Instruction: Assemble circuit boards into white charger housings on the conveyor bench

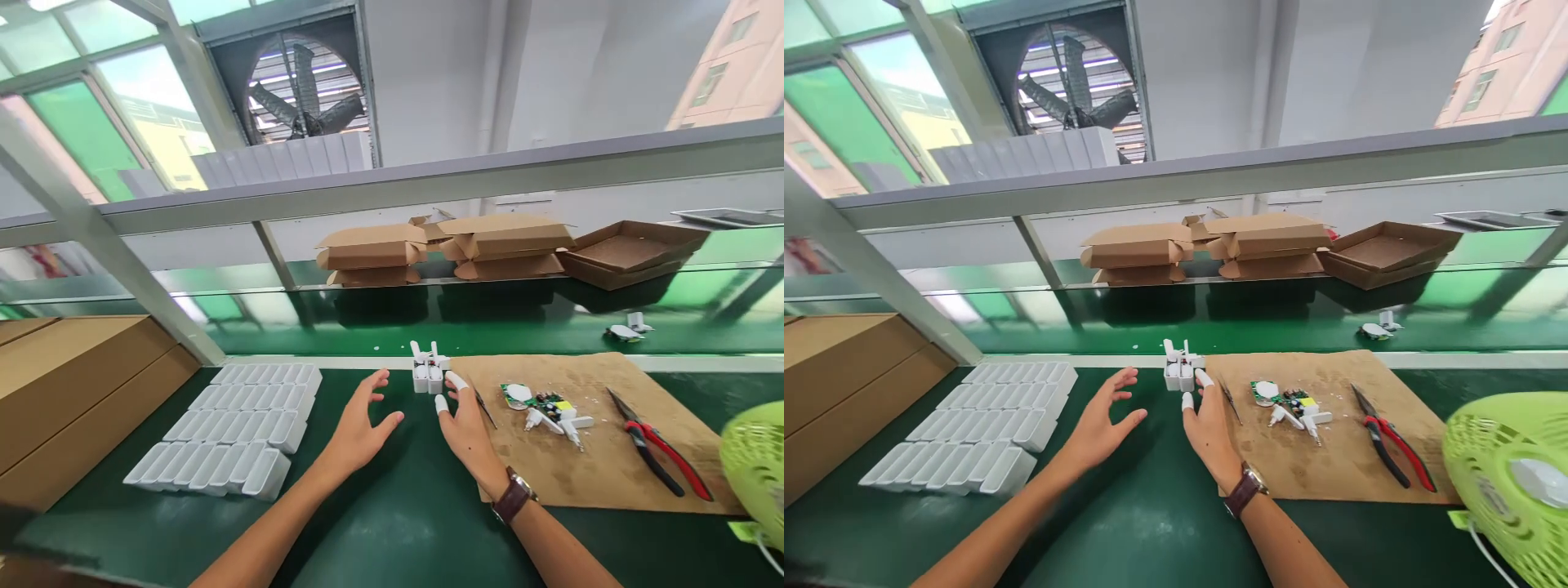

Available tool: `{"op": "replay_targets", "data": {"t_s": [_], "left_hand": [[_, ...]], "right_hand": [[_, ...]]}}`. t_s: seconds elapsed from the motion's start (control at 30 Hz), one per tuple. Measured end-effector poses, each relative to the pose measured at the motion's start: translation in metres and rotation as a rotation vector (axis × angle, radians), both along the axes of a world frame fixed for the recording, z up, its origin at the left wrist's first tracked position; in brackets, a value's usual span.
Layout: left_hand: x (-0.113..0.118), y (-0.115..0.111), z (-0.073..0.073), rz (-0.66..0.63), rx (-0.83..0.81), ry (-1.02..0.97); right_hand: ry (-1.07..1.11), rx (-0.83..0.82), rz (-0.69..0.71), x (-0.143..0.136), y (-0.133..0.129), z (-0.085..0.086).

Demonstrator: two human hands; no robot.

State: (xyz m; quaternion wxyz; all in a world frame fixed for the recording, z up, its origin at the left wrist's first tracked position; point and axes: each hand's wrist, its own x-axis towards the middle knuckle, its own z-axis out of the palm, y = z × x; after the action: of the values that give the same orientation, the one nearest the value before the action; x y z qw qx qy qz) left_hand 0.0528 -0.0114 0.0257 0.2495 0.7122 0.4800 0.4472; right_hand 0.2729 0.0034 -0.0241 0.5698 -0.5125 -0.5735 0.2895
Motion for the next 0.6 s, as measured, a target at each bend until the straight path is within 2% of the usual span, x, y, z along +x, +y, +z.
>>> {"op": "replay_targets", "data": {"t_s": [0.13, 0.2, 0.23, 0.3, 0.4, 0.5, 0.6], "left_hand": [[-0.074, -0.034, 0.051, 0.308, 0.166, 0.180], [-0.112, -0.051, 0.067, 0.393, 0.289, 0.321], [-0.129, -0.060, 0.069, 0.397, 0.341, 0.424], [-0.156, -0.078, 0.064, 0.360, 0.387, 0.663], [-0.176, -0.102, 0.040, 0.273, 0.365, 0.948], [-0.166, -0.110, 0.020, 0.182, 0.400, 0.940], [-0.134, -0.096, 0.013, 0.042, 0.434, 0.769]], "right_hand": [[-0.200, 0.099, 0.024, -0.007, -0.018, 0.019], [-0.238, 0.124, 0.058, -0.013, -0.026, 0.024], [-0.249, 0.136, 0.066, -0.016, -0.029, 0.026], [-0.267, 0.157, 0.080, -0.021, -0.034, 0.027], [-0.293, 0.190, 0.111, -0.027, -0.037, 0.026], [-0.302, 0.256, 0.117, -0.030, -0.038, 0.026], [-0.322, 0.325, 0.110, -0.031, -0.036, 0.032]]}}
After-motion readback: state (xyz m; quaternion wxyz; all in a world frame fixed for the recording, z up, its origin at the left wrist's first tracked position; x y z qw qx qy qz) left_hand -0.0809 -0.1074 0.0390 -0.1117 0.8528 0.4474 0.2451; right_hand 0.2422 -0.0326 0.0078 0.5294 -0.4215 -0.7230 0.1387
